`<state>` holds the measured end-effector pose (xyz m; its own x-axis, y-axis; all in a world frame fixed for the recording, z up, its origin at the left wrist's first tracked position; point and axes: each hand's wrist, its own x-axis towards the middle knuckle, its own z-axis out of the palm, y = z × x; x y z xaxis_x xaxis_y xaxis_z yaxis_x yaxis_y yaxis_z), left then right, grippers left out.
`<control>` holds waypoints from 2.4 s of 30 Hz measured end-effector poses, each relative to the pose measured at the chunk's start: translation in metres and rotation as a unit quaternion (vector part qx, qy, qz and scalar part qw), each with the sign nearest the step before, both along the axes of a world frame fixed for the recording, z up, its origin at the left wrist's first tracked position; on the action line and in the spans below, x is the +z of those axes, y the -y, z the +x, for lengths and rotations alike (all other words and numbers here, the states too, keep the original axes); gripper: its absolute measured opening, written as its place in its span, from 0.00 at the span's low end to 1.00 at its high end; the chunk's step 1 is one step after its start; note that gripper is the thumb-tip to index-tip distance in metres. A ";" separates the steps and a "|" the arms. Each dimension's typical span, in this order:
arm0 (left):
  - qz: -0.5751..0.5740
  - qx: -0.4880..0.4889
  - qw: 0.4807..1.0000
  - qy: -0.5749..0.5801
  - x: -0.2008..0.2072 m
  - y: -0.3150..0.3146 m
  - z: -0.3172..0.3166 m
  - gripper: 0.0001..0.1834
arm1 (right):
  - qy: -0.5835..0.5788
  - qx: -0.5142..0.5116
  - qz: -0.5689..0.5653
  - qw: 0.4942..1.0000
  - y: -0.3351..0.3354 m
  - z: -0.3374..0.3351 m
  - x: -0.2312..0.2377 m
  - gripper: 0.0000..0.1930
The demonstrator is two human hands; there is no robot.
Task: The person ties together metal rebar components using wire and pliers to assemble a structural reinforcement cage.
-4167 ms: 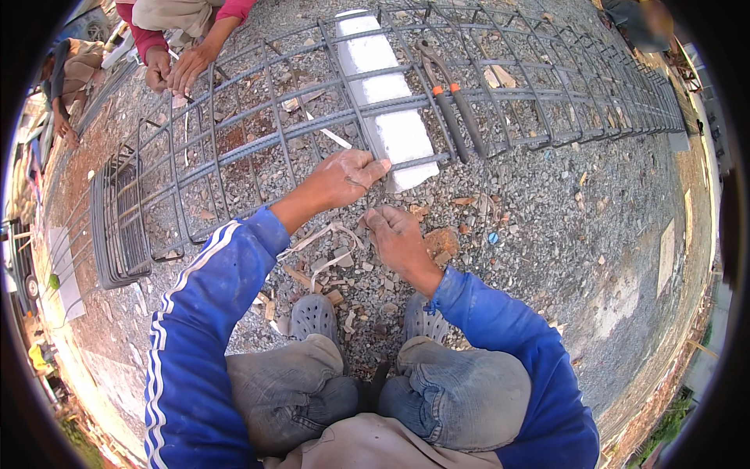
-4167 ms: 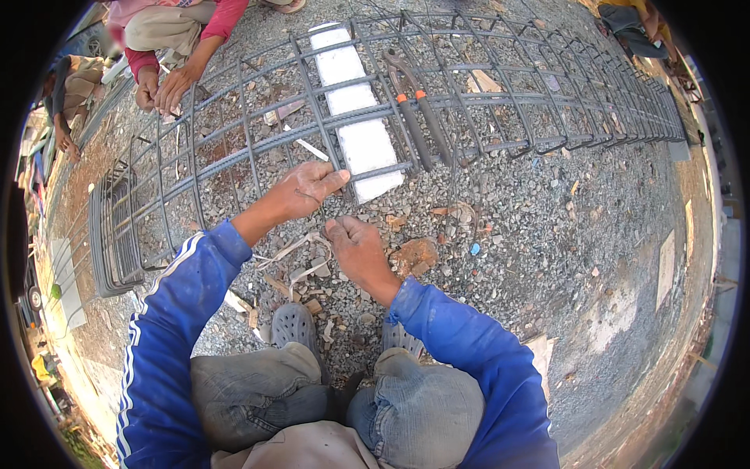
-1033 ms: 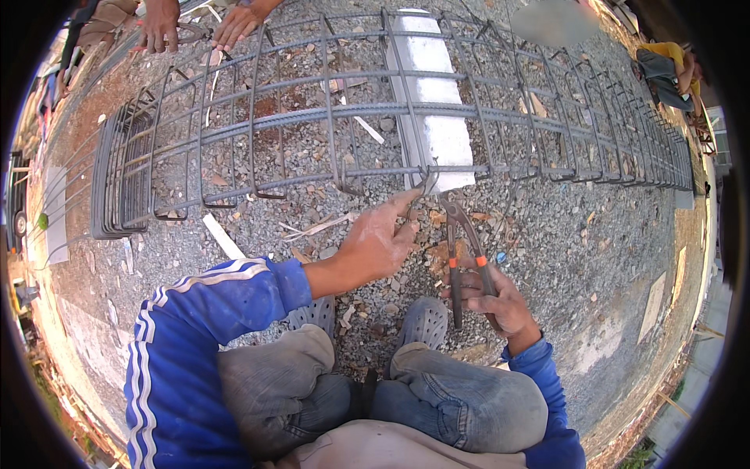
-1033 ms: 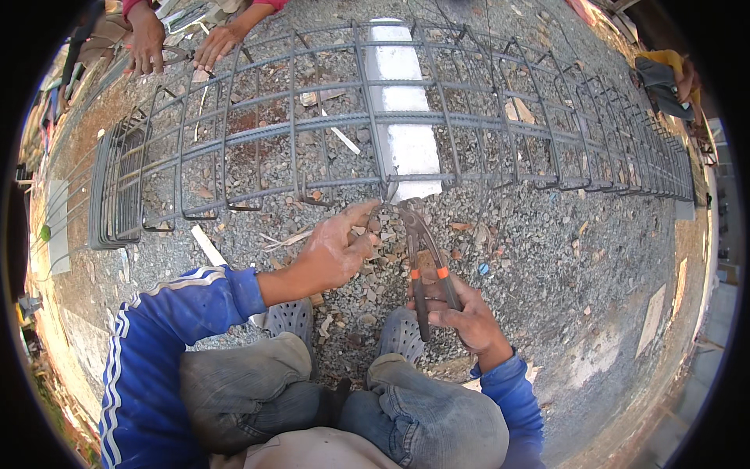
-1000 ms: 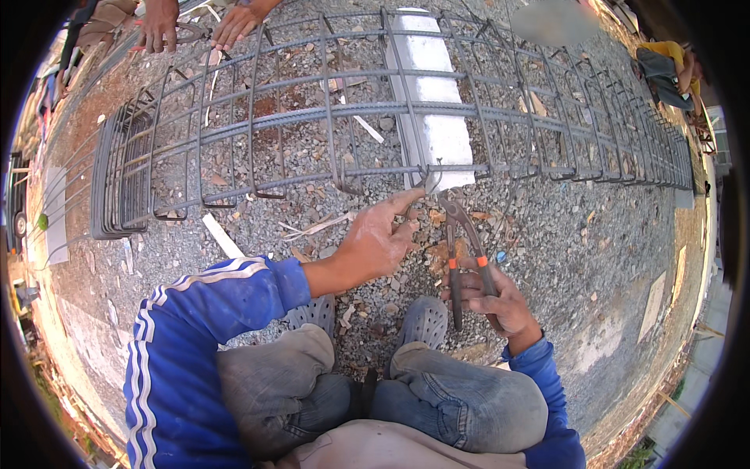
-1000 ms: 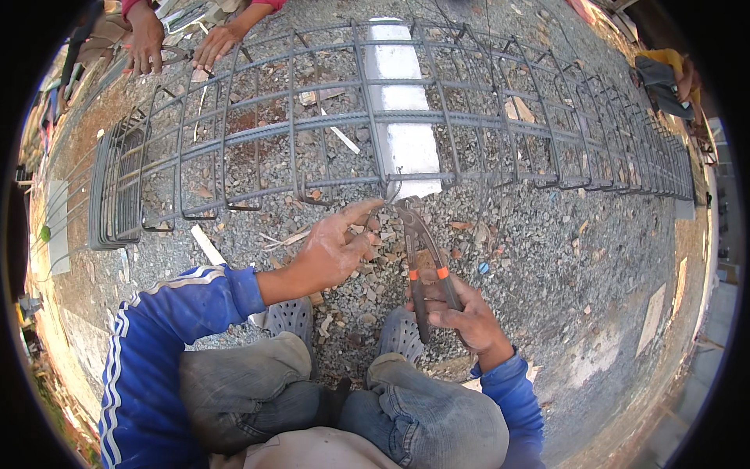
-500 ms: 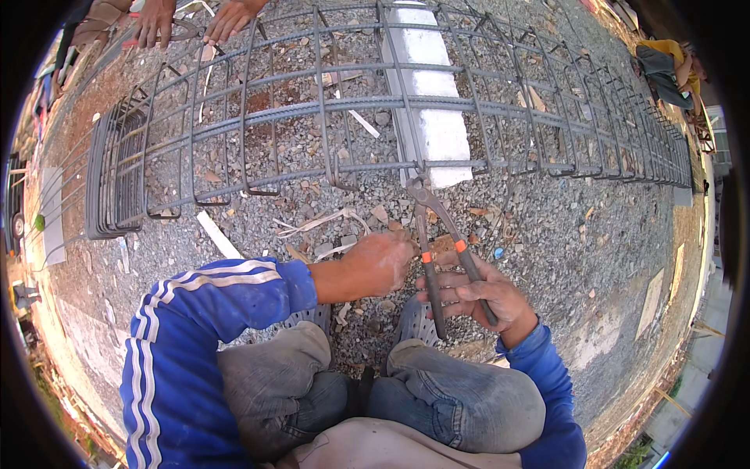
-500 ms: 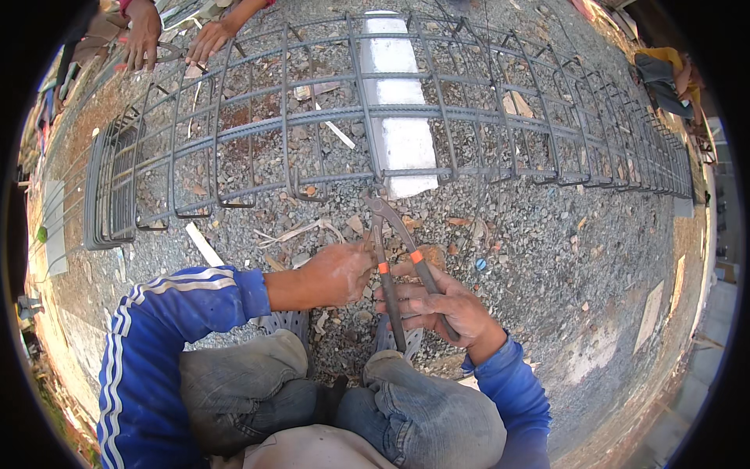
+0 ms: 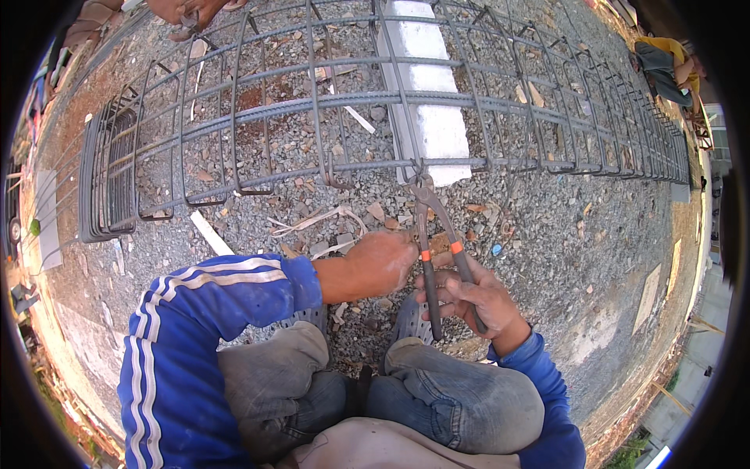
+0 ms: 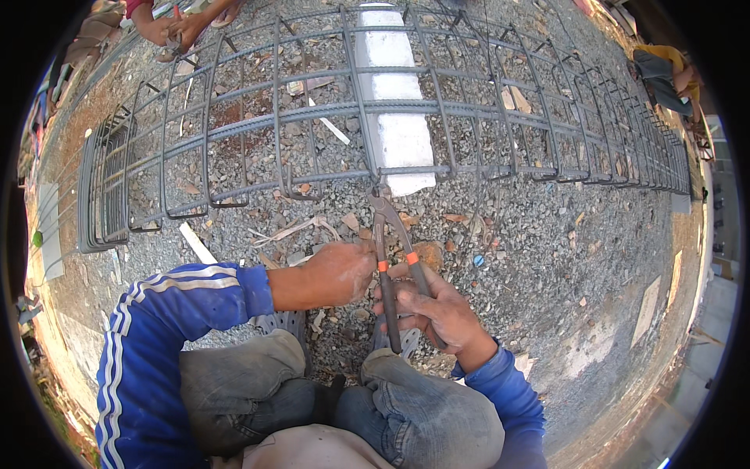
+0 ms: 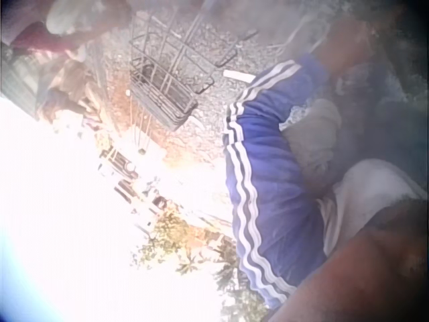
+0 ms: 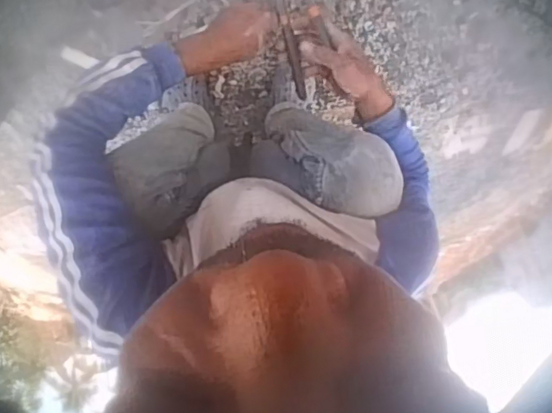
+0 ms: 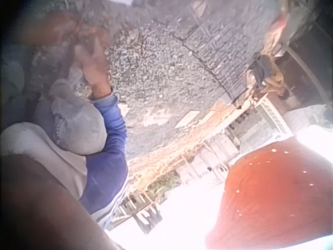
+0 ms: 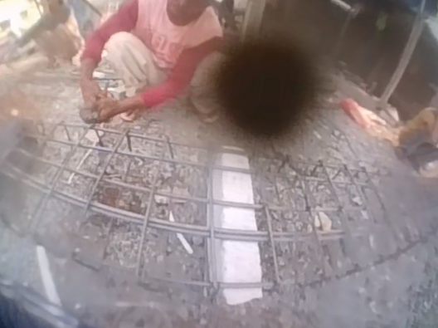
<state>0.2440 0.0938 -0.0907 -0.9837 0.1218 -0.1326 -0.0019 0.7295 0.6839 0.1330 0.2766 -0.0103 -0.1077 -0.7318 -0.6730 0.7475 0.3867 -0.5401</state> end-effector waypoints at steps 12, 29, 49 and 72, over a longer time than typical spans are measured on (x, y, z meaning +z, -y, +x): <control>-0.017 -0.025 0.999 0.018 0.010 0.003 -0.006 0.08 | -0.008 0.009 -0.019 1.000 -0.001 -0.006 -0.002 0.26; 0.033 -0.036 0.999 0.020 0.005 0.001 -0.011 0.11 | -0.202 0.058 0.054 0.976 0.004 0.007 -0.005 0.21; 0.555 0.317 0.740 0.208 0.029 0.003 -0.026 0.30 | 0.293 0.006 -0.143 0.945 -0.006 0.012 -0.059 0.11; 0.299 0.515 0.798 -0.098 -0.037 -0.049 -0.050 0.19 | -0.481 -0.052 -0.067 0.873 0.015 0.054 -0.163 0.22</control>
<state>0.1942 0.1427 -0.1274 -0.5981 -0.7798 -0.1847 -0.2393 -0.0462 0.9698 0.1866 0.2612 -0.1734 -0.6466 -0.7491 -0.1442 -0.0487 0.2291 -0.9722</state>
